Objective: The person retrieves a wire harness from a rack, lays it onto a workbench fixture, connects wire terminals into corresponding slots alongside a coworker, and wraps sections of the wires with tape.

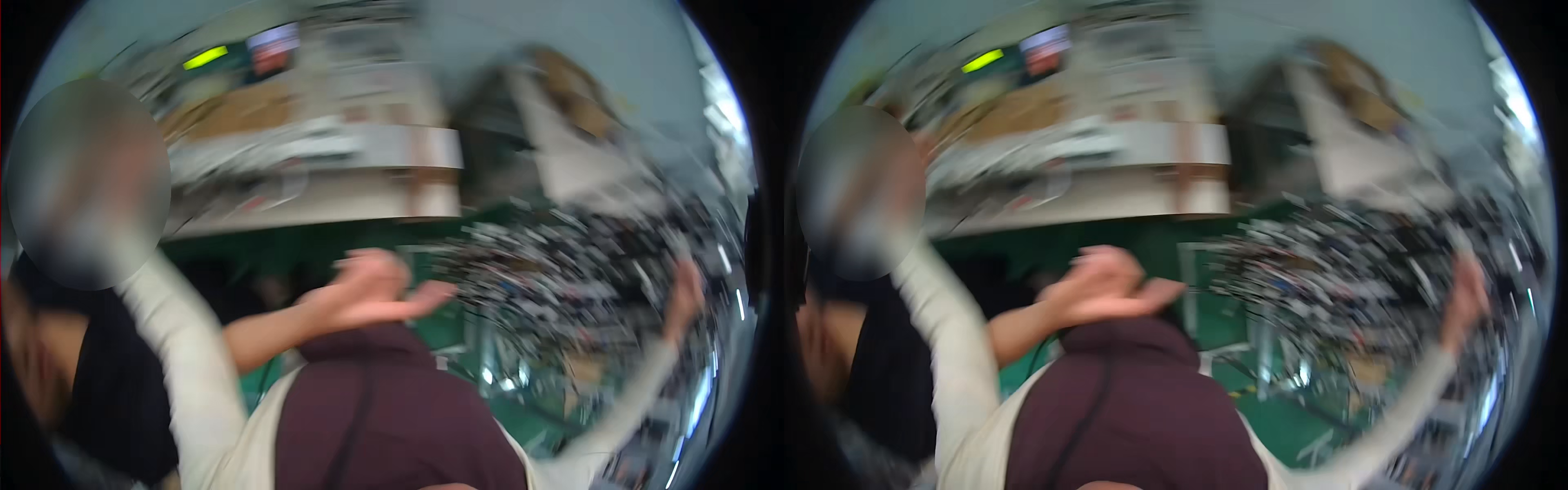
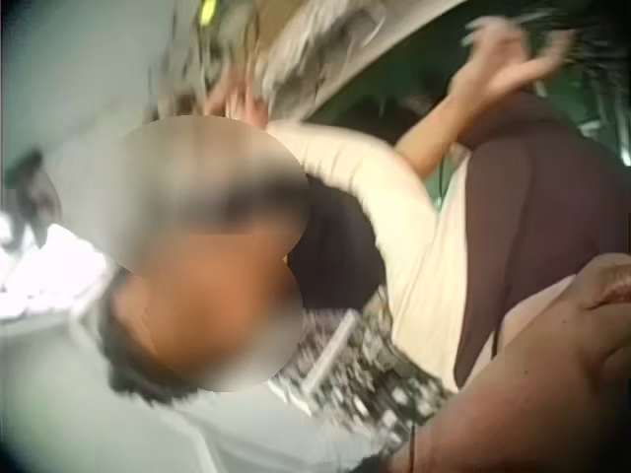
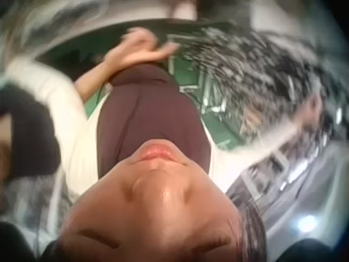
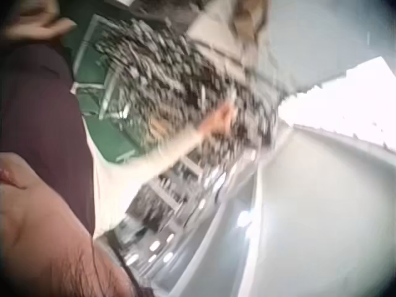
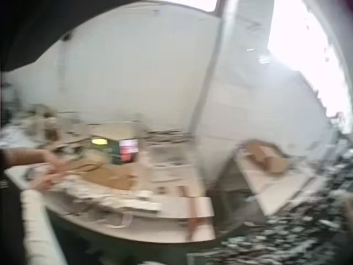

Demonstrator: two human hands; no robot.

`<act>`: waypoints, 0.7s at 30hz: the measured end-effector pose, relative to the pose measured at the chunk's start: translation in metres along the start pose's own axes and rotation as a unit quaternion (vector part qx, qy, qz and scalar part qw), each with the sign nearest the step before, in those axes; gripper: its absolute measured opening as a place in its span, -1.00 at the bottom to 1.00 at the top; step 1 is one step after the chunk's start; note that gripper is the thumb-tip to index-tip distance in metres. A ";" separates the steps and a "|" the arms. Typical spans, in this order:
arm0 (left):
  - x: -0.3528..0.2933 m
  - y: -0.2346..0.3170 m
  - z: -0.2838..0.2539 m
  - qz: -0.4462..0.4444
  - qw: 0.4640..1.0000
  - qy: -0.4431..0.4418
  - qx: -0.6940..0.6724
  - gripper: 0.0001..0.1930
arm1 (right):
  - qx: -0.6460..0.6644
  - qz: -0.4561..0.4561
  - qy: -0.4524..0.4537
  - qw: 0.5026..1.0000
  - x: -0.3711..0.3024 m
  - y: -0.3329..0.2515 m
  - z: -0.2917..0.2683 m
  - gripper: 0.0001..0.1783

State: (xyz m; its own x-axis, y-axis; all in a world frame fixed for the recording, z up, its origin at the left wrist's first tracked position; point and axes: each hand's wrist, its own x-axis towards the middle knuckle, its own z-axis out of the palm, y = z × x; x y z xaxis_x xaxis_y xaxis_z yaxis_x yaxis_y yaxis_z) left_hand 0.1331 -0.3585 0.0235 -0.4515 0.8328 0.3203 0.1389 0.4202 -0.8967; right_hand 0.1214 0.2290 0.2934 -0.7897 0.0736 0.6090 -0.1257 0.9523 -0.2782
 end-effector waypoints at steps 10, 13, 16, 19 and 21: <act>-0.157 0.015 0.165 0.140 0.743 -0.408 0.513 -0.66 | 0.372 0.110 0.111 0.915 0.021 -0.057 0.032 -0.68; -0.271 0.020 0.232 -0.058 0.829 -0.452 0.324 -0.69 | 0.381 0.106 0.109 0.912 0.021 -0.054 0.032 -0.69; -0.186 -0.036 0.212 -0.139 0.864 -0.452 0.174 -0.71 | 0.389 0.103 0.133 0.906 0.014 -0.046 0.029 -0.68; -0.109 -0.074 0.156 -0.288 0.809 -0.509 -0.052 -0.72 | 0.370 0.070 0.100 0.921 0.041 -0.066 0.071 -0.67; -0.220 -0.102 0.202 -0.372 0.749 -0.531 -0.140 -0.70 | 0.135 0.026 0.121 0.983 0.033 -0.036 0.060 -0.68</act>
State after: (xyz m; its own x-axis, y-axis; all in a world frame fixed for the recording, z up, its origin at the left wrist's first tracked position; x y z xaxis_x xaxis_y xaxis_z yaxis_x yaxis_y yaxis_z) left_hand 0.0400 -0.6576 -0.0169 -0.9210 -0.3625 0.1427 -0.3869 0.8078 -0.4448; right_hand 0.0641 0.1799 0.2790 -0.6377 0.2196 0.7383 -0.2698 0.8341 -0.4811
